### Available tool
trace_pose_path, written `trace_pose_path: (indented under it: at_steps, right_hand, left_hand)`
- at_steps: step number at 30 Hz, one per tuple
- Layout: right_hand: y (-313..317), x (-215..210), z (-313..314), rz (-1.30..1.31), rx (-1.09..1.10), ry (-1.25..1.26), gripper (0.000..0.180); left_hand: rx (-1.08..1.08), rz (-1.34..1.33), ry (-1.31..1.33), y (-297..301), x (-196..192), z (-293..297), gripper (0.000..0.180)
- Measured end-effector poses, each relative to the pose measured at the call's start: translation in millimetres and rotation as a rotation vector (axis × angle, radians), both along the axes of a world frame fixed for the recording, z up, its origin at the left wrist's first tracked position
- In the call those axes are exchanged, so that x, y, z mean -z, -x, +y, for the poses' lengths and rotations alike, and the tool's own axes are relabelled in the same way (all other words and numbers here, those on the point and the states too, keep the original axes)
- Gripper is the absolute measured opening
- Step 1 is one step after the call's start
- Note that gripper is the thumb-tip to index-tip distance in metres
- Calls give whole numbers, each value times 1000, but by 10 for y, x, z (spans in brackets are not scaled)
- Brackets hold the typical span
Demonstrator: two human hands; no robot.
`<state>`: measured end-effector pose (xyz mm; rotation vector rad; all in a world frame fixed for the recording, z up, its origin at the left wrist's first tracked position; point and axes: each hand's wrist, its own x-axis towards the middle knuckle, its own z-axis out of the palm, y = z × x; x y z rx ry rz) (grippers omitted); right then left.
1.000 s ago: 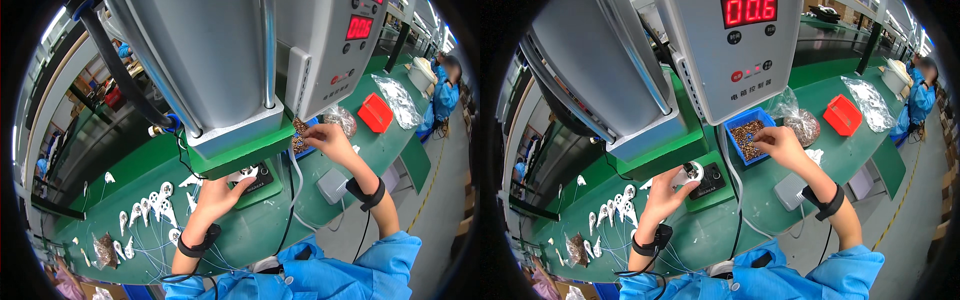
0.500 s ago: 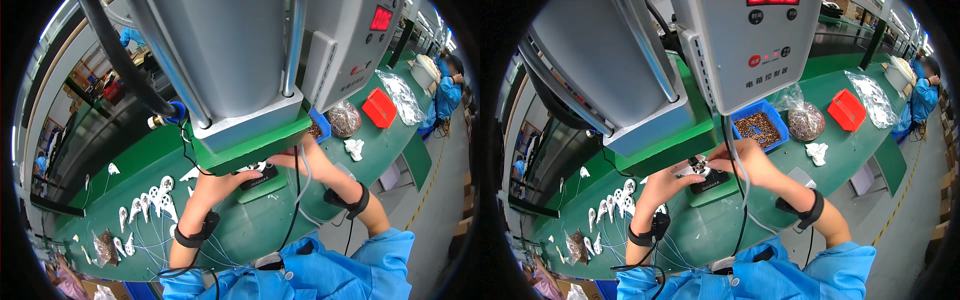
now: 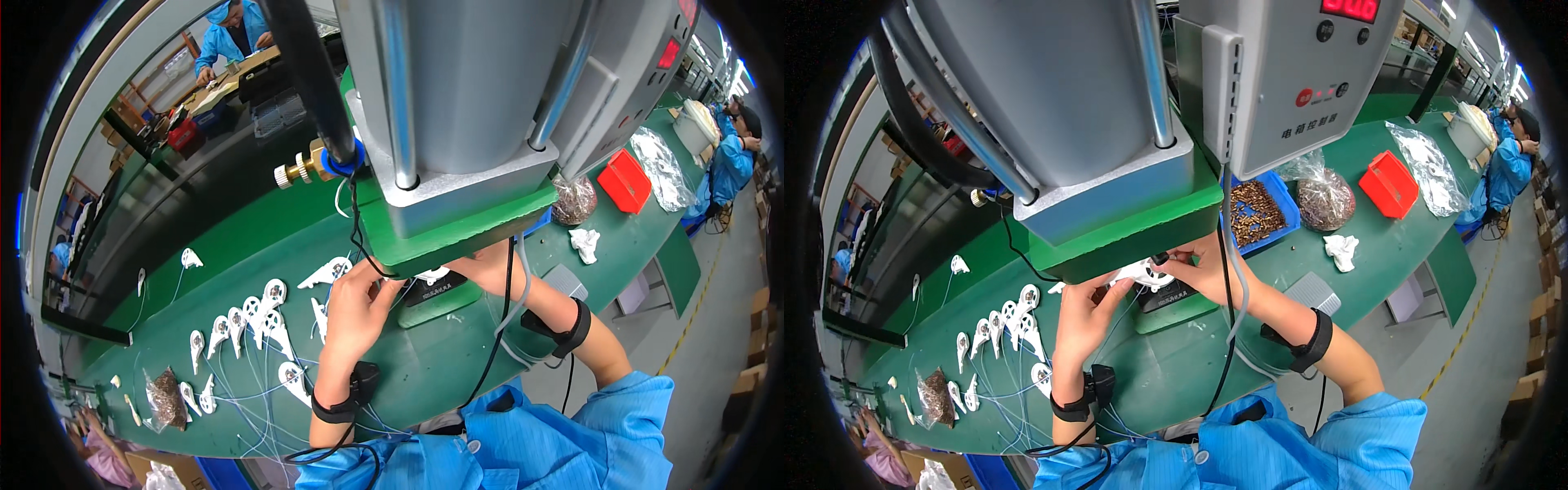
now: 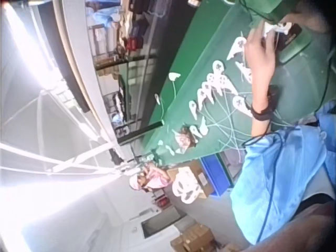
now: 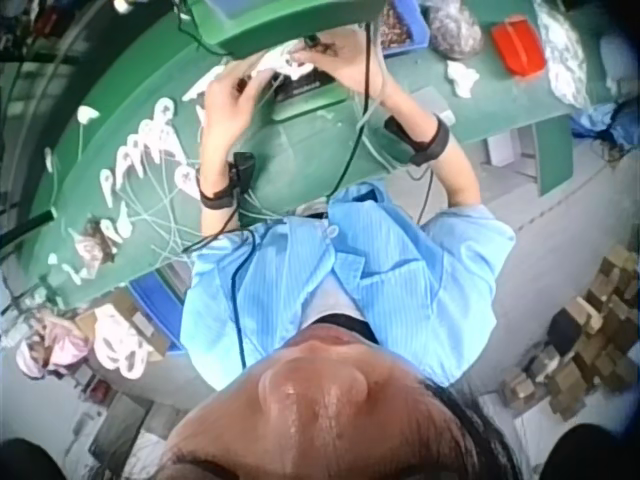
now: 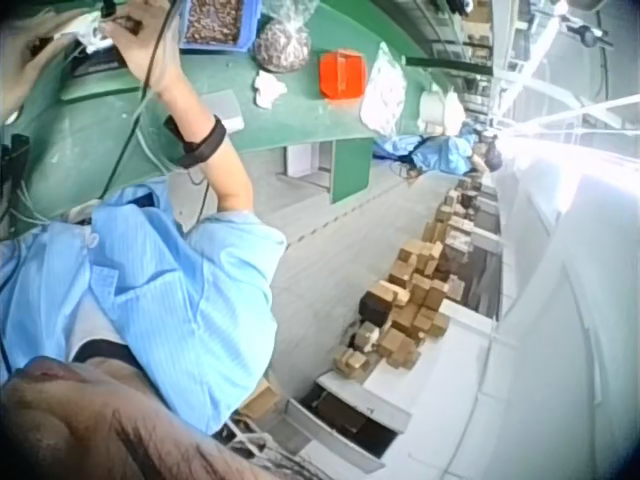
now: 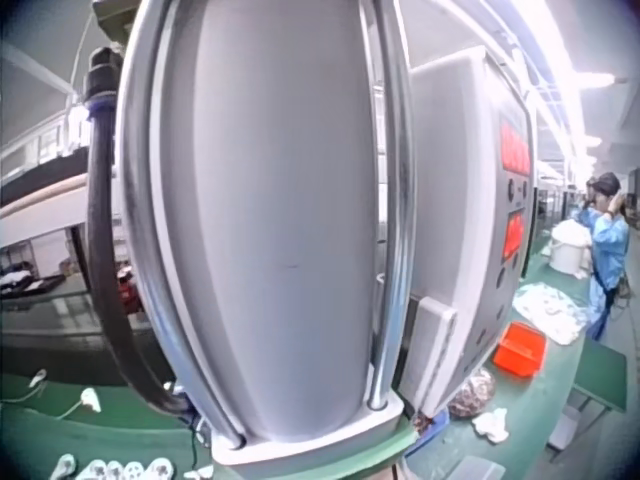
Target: Assemble small electronic components by placing leads into plastic housings and using a pneumatic press machine to secure them.
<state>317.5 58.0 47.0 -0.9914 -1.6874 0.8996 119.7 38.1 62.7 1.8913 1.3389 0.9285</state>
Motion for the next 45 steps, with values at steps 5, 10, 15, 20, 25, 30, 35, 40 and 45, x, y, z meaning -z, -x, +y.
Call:
trace_pose_path:
  at_steps: [5, 10, 15, 20, 25, 30, 35, 40, 45]
  right_hand:
    - [-16, -38, -19, -113, 0, -89, 14]
    - [-359, 3, -107, -156, 59, -158, 22]
    - [-1043, -323, -890, 37, 703, -18, 35]
    - [-1137, 486, -917, -509, 920, -268, 42]
    - [-1030, 727, -760, -712, 970, 14, 48]
    - [-1138, 861, -789, -418, 1032, -47, 36]
    - [-1170, 871, -760, -398, 1001, -69, 35]
    - [-1176, 846, -757, -402, 960, -30, 35]
    - [-1153, 779, -760, -495, 942, -14, 34]
  left_hand:
    - [115, 42, 19, 78, -76, 49, 21]
    - [116, 154, 50, 63, -148, 55, 28]
    - [127, 134, 74, 135, -215, 25, 33]
    - [192, 147, 113, 125, -191, 97, 33]
    - [181, 95, -45, 149, -128, 66, 24]
    - [196, 219, 43, 185, -246, 24, 36]
    - [224, 163, 22, 181, -157, 55, 37]
    - [202, 87, 6, 125, -85, 52, 36]
    - [198, -72, 138, 70, 30, 75, 36]
